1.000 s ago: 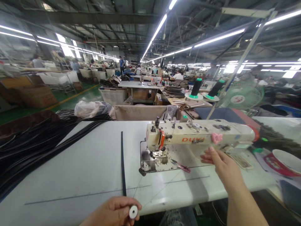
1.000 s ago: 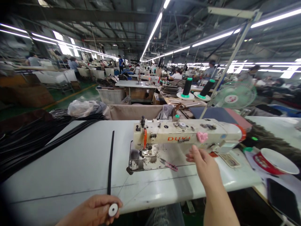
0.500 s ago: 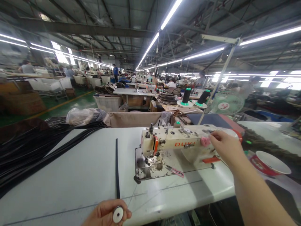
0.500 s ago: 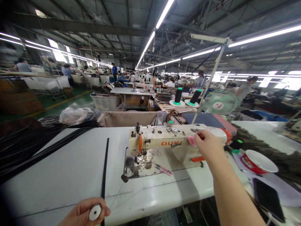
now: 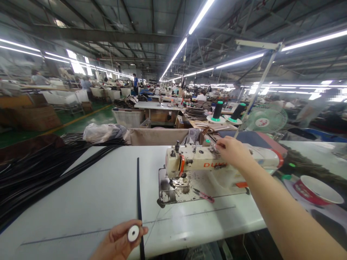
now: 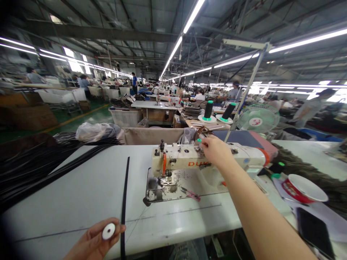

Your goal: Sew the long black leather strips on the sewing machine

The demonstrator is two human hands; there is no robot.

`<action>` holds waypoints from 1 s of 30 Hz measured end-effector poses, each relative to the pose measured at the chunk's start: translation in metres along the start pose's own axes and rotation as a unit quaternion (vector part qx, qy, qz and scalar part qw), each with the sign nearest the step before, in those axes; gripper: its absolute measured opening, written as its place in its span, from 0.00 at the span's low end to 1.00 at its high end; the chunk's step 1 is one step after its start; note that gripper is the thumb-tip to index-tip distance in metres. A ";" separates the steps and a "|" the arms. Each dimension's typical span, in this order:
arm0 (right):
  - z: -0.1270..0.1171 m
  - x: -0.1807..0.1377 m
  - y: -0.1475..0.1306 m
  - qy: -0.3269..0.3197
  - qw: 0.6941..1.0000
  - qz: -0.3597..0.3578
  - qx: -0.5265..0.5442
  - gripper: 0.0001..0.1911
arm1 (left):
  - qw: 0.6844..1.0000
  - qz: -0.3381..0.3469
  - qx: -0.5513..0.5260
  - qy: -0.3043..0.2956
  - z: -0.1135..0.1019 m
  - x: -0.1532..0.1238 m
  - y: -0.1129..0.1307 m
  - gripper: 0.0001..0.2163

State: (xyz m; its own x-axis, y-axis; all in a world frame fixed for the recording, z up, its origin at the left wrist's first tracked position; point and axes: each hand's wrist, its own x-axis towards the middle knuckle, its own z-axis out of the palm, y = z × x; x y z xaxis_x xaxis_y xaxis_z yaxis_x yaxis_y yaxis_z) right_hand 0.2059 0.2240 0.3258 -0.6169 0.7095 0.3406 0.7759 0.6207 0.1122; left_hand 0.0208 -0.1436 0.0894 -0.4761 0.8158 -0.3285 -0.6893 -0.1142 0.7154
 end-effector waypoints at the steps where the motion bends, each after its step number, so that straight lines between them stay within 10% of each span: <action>1: -0.002 0.002 0.001 -0.004 1.000 0.015 -0.009 0.14 | 1.000 -0.006 -0.008 -0.008 0.000 0.002 0.000 0.24; 8: -0.017 0.012 0.004 -0.099 0.995 0.012 -0.023 0.08 | 0.999 -0.001 0.019 -0.040 0.019 0.012 -0.003 0.21; 30: -0.014 0.021 -0.003 -0.101 0.994 0.013 -0.038 0.13 | 0.991 -0.011 0.068 -0.114 0.046 0.016 -0.006 0.22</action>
State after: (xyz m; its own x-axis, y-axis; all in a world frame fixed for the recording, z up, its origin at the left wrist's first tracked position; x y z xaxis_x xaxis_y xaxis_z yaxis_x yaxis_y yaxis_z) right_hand 0.1921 0.2321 0.3456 -0.6045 0.7820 0.1516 0.7949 0.5801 0.1777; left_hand 0.0428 -0.1041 0.1084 -0.3161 0.9256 -0.2083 -0.6104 -0.0303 0.7915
